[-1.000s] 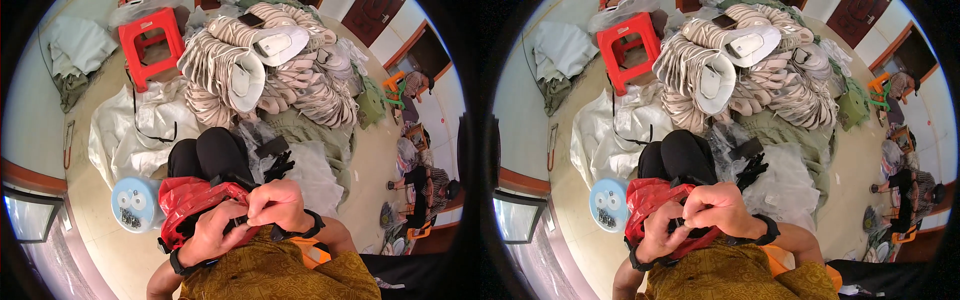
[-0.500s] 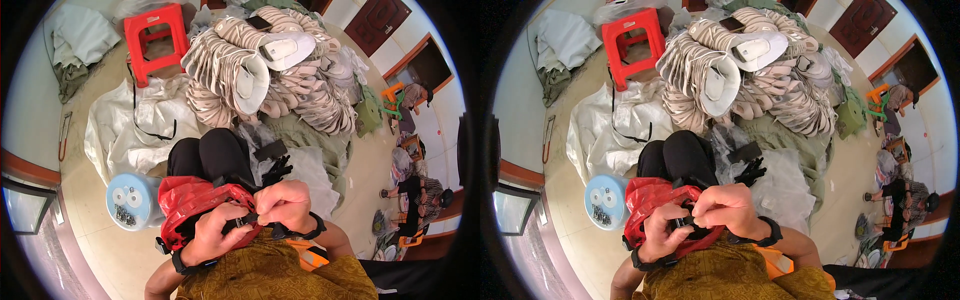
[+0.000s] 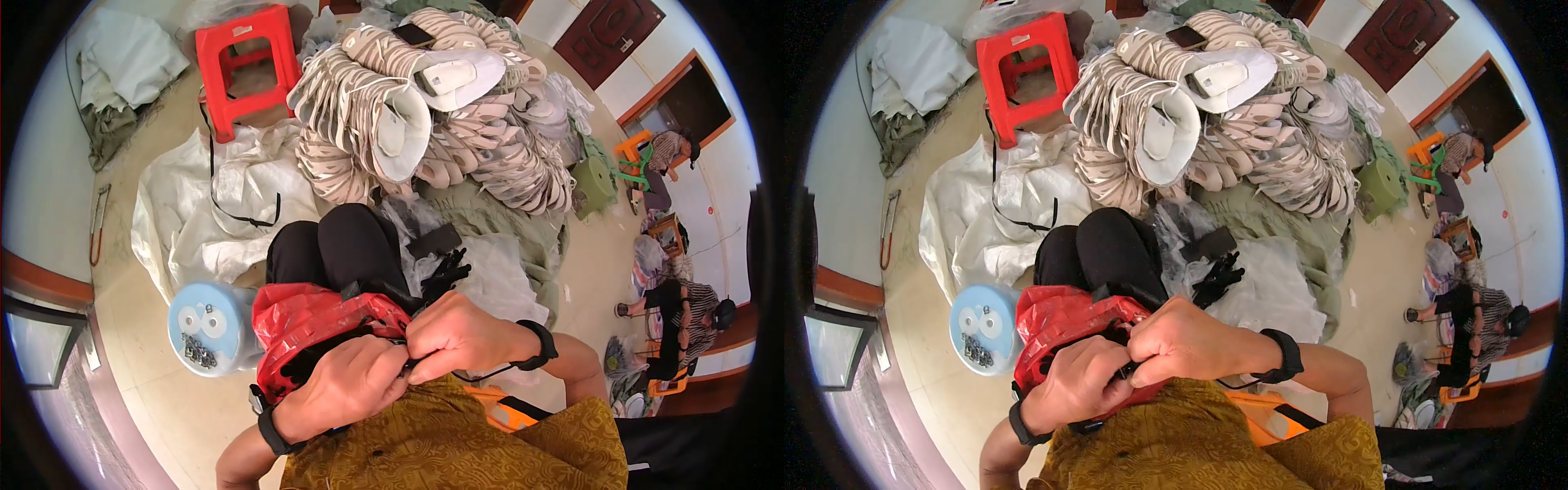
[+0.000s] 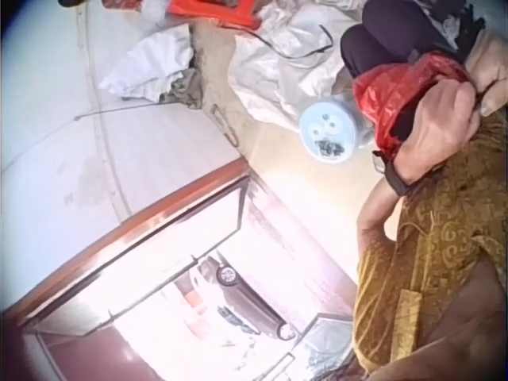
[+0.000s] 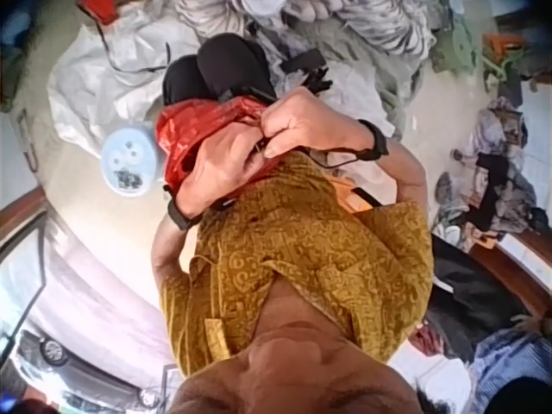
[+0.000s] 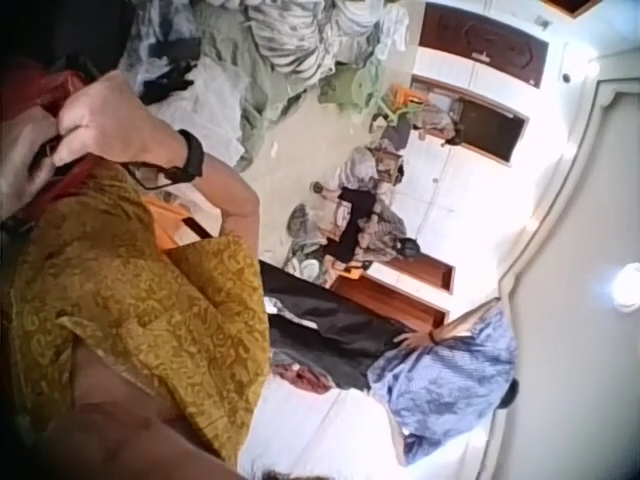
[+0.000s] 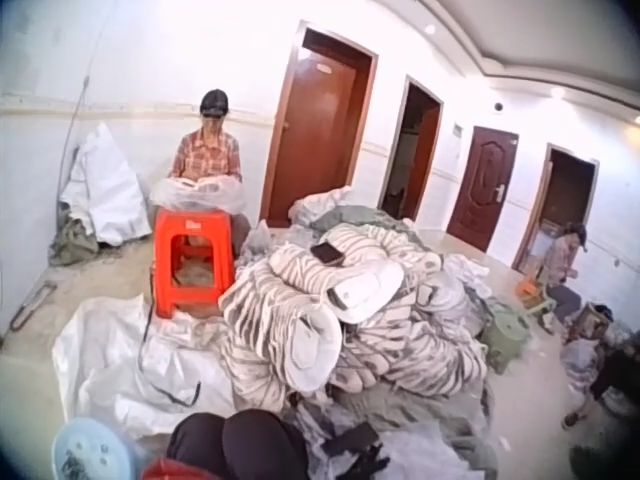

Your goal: The recorder is assembling small buckles or fasteners onto straps and placing them into a red bag in a shoe manufacturing environment.

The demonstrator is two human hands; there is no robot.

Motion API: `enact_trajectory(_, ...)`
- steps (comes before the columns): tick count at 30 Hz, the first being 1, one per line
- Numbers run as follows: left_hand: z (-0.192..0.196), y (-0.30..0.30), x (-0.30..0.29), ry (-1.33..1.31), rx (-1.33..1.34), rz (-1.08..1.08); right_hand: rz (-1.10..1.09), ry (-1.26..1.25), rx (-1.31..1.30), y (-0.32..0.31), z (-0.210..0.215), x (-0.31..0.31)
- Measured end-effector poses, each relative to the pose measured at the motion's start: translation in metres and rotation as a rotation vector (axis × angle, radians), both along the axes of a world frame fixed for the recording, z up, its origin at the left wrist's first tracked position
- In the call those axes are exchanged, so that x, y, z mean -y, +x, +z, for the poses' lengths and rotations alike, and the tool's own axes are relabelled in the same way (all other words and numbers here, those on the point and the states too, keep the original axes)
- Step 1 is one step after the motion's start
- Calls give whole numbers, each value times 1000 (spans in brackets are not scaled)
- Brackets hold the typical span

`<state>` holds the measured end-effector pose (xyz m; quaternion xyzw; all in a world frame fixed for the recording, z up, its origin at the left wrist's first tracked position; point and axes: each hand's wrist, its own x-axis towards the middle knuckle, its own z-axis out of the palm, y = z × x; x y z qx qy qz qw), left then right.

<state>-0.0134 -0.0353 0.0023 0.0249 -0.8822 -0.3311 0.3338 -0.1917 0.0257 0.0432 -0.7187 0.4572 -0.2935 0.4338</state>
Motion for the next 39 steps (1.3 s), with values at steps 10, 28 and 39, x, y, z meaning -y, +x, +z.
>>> enact_trajectory(10,-7,3,-7,114,-117,-166,62,66,302,7,-5,-15)
enact_trajectory(28,3,-3,-12,132,-156,24,-11,-154,311,5,-12,-17)
enact_trajectory(39,19,1,-10,-338,137,86,-112,-98,167,4,-9,-21)
